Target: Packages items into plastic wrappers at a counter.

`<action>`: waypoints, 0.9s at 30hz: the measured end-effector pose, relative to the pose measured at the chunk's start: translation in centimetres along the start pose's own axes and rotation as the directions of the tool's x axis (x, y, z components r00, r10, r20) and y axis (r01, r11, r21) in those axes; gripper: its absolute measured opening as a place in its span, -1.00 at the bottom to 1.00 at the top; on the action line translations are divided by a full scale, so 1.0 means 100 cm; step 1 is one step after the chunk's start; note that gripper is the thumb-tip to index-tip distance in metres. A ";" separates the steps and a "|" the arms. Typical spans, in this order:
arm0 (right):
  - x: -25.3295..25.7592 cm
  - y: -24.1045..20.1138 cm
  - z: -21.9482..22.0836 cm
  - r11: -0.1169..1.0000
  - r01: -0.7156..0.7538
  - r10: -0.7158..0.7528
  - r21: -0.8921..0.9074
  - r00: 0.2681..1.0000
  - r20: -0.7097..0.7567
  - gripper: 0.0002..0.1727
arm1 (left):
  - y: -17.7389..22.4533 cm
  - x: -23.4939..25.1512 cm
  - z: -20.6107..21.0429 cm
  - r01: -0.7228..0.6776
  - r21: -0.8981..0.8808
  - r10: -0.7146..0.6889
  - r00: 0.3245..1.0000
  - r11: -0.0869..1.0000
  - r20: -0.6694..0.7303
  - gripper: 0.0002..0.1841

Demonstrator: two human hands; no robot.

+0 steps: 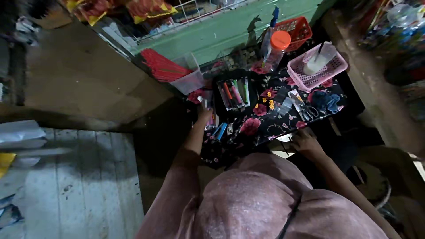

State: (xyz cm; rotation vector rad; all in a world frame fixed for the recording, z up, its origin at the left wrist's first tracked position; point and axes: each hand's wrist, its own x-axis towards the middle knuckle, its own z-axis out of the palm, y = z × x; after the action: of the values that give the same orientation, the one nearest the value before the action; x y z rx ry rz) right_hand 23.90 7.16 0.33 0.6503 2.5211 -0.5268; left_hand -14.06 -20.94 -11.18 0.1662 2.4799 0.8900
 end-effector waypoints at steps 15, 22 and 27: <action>0.037 0.024 0.041 0.997 -0.001 -0.010 0.082 0.991 0.136 -0.62 | -0.010 -0.038 0.007 -0.105 0.189 0.103 0.994 0.976 0.023 -0.38; 0.121 0.031 0.030 0.948 0.082 -0.044 0.307 0.991 -0.129 -0.70 | -0.047 -0.097 0.023 -0.412 0.266 0.406 0.910 0.872 0.078 -0.58; 0.187 0.029 -0.001 0.828 0.035 0.131 0.560 0.958 -0.253 -0.53 | -0.064 -0.134 0.034 -0.538 0.239 0.514 0.843 0.808 0.157 -0.65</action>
State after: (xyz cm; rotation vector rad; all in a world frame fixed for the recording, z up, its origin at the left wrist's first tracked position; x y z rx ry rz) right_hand 10.96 15.96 -10.31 1.0646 2.5950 -1.2670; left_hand -0.39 -27.65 -11.87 1.0145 2.4987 0.7099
